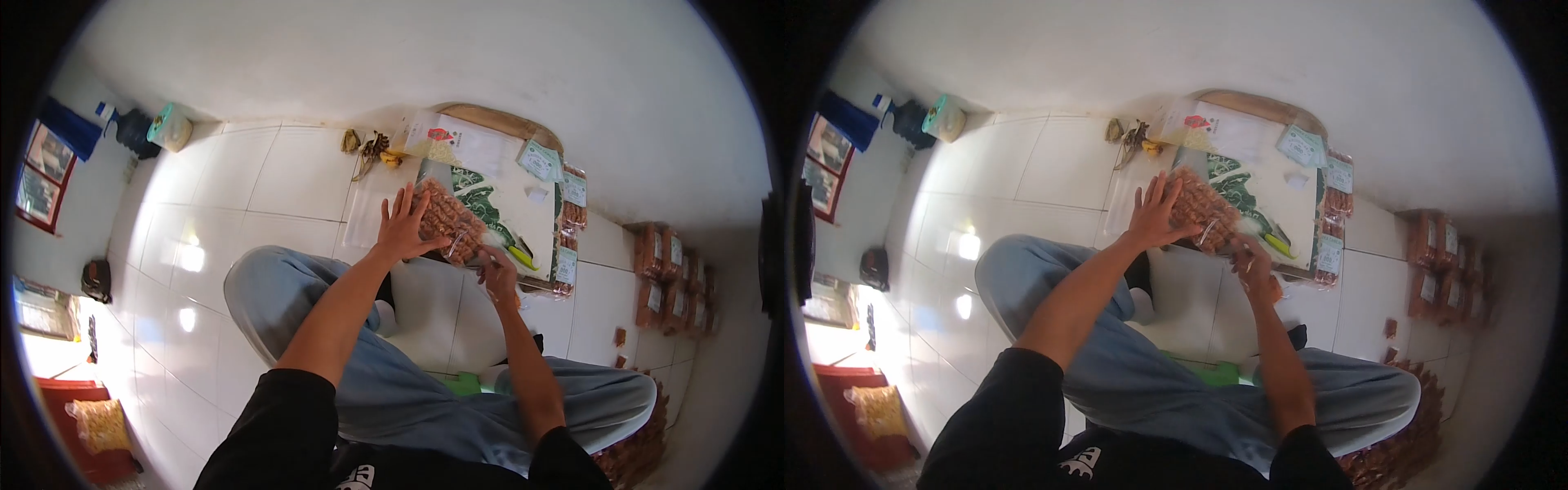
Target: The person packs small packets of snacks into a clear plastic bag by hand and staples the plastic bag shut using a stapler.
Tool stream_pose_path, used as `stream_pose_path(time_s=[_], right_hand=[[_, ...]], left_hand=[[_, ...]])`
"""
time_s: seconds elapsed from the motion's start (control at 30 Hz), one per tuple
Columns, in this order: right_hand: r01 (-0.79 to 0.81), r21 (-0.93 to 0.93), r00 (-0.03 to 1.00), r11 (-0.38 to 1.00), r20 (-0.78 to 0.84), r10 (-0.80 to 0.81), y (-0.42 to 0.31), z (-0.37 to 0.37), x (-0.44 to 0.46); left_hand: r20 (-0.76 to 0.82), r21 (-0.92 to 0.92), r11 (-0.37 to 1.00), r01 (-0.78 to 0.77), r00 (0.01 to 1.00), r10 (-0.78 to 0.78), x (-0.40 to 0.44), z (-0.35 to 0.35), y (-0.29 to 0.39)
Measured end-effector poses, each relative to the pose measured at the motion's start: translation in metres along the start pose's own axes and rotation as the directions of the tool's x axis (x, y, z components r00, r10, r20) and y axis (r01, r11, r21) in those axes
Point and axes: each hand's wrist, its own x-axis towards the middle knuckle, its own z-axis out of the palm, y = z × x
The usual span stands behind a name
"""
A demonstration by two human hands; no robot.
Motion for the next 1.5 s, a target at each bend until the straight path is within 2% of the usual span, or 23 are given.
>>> stream_pose_path(time_s=[0.03,0.13,0.2,0.27,0.37,0.43,0.57,0.63,0.73,0.97,1.07,1.13,1.17,1.23,1.37,1.5], right_hand=[[0.024,0.071,0.999,0.997,-0.043,-0.021,-0.004,0.004,-0.001],[-0.001,0.130,0.999,0.992,-0.051,0.007,-0.004,0.007,0.002],[-0.021,0.094,0.998,0.995,-0.050,0.026,-0.001,0.007,0.002],[-0.039,0.062,0.998,0.997,-0.053,0.042,0.001,0.007,0.002],[-0.098,0.029,0.995,0.995,0.019,0.097,0.008,0.005,0.007],[-0.166,0.034,0.978,0.985,0.130,0.161,-0.001,0.005,0.008],[-0.160,-0.069,0.978,0.985,0.120,0.168,-0.017,0.010,0.003],[-0.030,-0.095,0.998,0.995,0.045,0.034,-0.022,0.013,0.000],[-0.129,-0.140,0.992,0.982,-0.002,0.129,-0.022,0.018,0.002],[-0.192,-0.191,0.981,0.963,-0.028,0.190,-0.021,0.020,0.015],[-0.117,-0.110,0.993,0.987,0.002,0.118,-0.020,0.016,0.010],[-0.195,-0.022,0.979,0.981,0.064,0.196,-0.026,0.015,0.008],[-0.194,-0.024,0.979,0.981,0.063,0.195,-0.027,0.014,0.007],[-0.206,-0.055,0.963,0.977,0.165,0.212,-0.027,0.009,0.005],[-0.216,-0.074,0.960,0.974,0.168,0.226,-0.029,0.012,0.010],[-0.225,-0.190,0.955,0.956,0.152,0.255,-0.027,0.013,0.018]], left_hand=[[-0.007,-0.014,1.000,0.011,1.000,-0.012,-0.001,0.000,0.000],[-0.024,0.003,1.000,0.002,1.000,-0.002,0.000,0.005,-0.002],[-0.076,0.023,1.000,-0.017,0.997,0.018,0.000,0.008,-0.003],[-0.063,0.015,1.000,-0.022,0.998,0.023,0.001,0.006,-0.002],[-0.068,0.003,0.999,-0.045,0.997,0.045,0.004,0.009,-0.003],[-0.087,-0.013,0.999,-0.051,0.995,0.050,0.006,0.011,-0.005],[-0.104,-0.013,0.997,-0.075,0.992,0.073,0.009,0.009,-0.008],[-0.105,-0.035,0.996,-0.080,0.992,0.076,0.009,0.005,-0.011],[-0.077,-0.033,0.995,-0.091,0.993,0.088,0.008,0.003,-0.013],[-0.065,-0.008,0.999,-0.040,0.997,0.039,0.006,0.001,-0.004],[-0.046,-0.014,1.000,-0.016,0.999,0.016,0.008,0.003,-0.004],[-0.055,-0.019,1.000,-0.022,0.998,0.021,0.008,0.002,-0.007],[-0.050,-0.012,0.999,-0.032,0.998,0.032,0.007,0.002,-0.008],[-0.047,-0.008,0.999,-0.045,0.998,0.044,0.007,0.001,-0.007],[-0.059,-0.005,0.999,-0.037,0.998,0.037,0.007,0.001,-0.008],[-0.102,-0.016,0.999,-0.046,0.994,0.044,0.007,0.005,-0.007]])
